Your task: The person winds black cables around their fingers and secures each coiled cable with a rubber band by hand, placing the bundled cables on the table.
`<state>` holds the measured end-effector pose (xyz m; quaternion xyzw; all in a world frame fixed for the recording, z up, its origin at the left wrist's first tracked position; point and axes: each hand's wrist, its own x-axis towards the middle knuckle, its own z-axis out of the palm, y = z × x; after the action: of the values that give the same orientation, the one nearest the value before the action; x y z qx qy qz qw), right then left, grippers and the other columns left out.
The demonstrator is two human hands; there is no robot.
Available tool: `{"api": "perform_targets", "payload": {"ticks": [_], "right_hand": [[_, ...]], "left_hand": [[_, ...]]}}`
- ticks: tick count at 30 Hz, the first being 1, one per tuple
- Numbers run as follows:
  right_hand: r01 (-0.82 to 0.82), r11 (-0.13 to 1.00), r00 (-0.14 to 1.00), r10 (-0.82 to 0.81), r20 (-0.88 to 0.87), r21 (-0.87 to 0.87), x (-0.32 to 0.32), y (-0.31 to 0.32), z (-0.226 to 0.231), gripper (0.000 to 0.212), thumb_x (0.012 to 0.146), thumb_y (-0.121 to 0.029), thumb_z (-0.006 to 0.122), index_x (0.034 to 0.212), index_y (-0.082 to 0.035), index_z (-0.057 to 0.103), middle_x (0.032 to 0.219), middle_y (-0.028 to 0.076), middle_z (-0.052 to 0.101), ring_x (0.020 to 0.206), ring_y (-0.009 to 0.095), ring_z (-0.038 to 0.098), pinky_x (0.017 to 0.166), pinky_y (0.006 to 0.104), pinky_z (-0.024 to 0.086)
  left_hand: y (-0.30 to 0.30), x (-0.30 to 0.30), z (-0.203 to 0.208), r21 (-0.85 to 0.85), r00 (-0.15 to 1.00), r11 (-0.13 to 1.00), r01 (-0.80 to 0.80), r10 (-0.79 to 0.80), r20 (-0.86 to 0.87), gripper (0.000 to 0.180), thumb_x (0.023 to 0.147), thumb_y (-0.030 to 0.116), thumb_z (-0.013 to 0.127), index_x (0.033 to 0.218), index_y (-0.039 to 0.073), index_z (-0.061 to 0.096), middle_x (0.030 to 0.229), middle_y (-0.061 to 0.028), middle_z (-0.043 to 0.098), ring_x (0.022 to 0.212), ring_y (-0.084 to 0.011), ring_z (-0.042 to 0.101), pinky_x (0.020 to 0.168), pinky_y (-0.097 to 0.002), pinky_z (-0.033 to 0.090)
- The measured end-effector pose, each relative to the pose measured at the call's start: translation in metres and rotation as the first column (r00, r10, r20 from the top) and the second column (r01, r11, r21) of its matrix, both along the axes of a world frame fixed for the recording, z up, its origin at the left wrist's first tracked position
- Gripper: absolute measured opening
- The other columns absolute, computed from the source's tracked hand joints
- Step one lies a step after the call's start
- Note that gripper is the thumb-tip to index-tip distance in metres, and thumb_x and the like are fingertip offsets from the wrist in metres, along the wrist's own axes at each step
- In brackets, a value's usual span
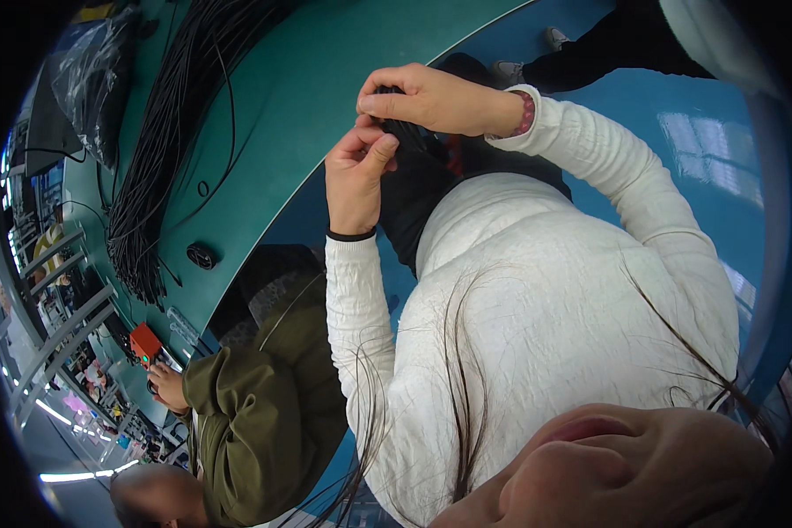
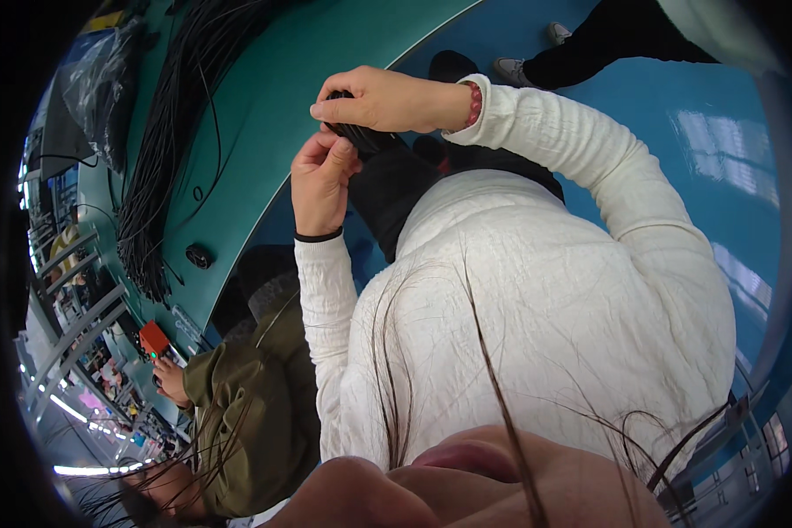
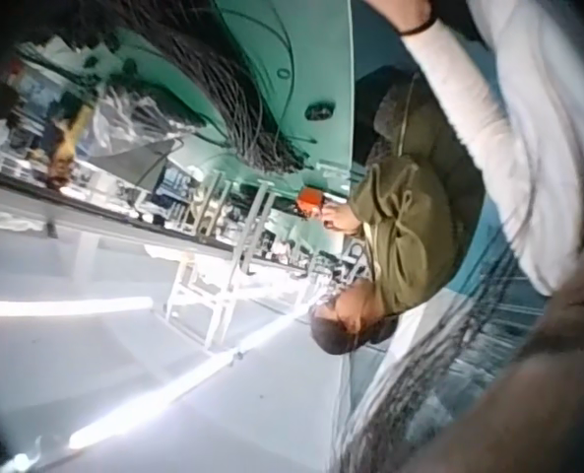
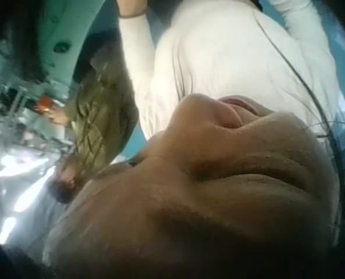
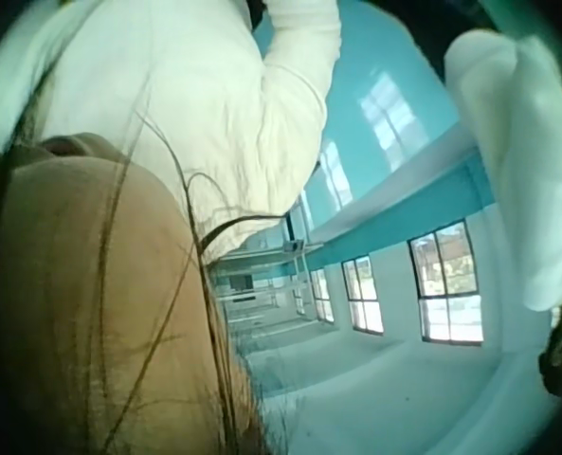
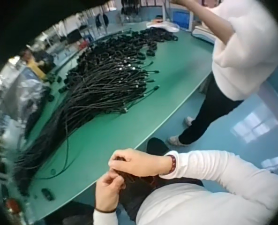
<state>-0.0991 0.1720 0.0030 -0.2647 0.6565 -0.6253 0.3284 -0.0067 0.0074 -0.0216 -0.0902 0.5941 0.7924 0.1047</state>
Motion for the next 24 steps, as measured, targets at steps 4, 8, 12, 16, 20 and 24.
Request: {"api": "perform_targets", "payload": {"ticks": [4,8,12,16,20,24], "right_hand": [[0.017,1.0,1.0,-0.017,0.008,-0.023,0.001,0.0,0.0,0.029,0.094,-0.029,0.052,0.098,-0.001,0.059,0.089,0.006,0.064,0.081,0.013,0.058,0.076,0.0251,0.047],[0.019,1.0,0.999,-0.019,-0.028,0.002,0.003,-0.002,-0.006,0.027,0.094,-0.027,0.051,0.095,-0.002,0.058,0.09,0.007,0.065,0.079,0.013,0.059,0.072,0.0251,0.048],[0.027,1.0,1.0,-0.027,0.003,0.013,0.008,-0.003,0.001,0.026,0.093,-0.027,0.053,0.095,-0.001,0.057,0.084,0.008,0.063,0.071,0.012,0.058,0.062,0.0254,0.047],[-0.063,0.998,0.998,0.063,-0.018,0.009,0.01,0.0,-0.003,0.026,0.094,-0.027,0.051,0.099,-0.002,0.056,0.101,0.013,0.065,0.08,0.014,0.06,0.068,0.0243,0.05],[-0.143,0.989,0.987,0.145,0.063,-0.027,0.004,0.01,0.015,0.033,0.093,-0.019,0.046,0.12,-0.002,0.051,0.104,0.012,0.064,0.085,0.014,0.06,0.07,0.0252,0.05],[-0.215,0.969,0.975,0.22,0.023,-0.118,-0.01,0.027,0.0,0.051,0.086,-0.005,0.045,0.137,-0.003,0.04,0.104,0.011,0.062,0.087,0.014,0.061,0.072,0.0243,0.051]], "left_hand": [[0.007,0.004,0.001,0.148,1.0,0.989,-0.026,0.023,0.019,0.016,0.092,0.018,0.059,0.095,0.003,0.058,0.098,-0.0042,0.061,0.085,-0.0129,0.06,0.078,-0.0319,0.053],[0.016,0.003,0.011,0.037,0.999,0.999,0.023,-0.025,0.036,0.031,0.1,0.026,0.044,0.112,-0.001,0.053,0.105,-0.0084,0.062,0.096,-0.0186,0.061,0.09,-0.0433,0.051],[0.026,0.001,0.024,0.199,0.991,0.972,0.126,-0.131,0.012,0.032,0.1,0.023,0.041,0.118,-0.003,0.048,0.116,-0.0117,0.057,0.106,-0.021,0.058,0.096,-0.045,0.048],[0.02,0.005,0.015,0.11,0.975,0.968,0.224,-0.223,-0.026,0.03,0.099,0.022,0.044,0.116,-0.003,0.051,0.115,-0.0118,0.057,0.106,-0.0234,0.059,0.094,-0.0434,0.049],[0.02,0.007,0.018,0.158,0.98,0.969,0.188,-0.175,-0.097,0.023,0.097,0.019,0.051,0.102,-0.003,0.058,0.1,-0.0078,0.061,0.092,-0.0186,0.062,0.079,-0.0313,0.053],[0.022,0.005,0.02,0.098,0.984,0.985,0.142,-0.13,-0.12,0.021,0.096,0.021,0.053,0.095,0.0,0.058,0.093,-0.0059,0.06,0.088,-0.0171,0.061,0.074,-0.0289,0.052]]}}
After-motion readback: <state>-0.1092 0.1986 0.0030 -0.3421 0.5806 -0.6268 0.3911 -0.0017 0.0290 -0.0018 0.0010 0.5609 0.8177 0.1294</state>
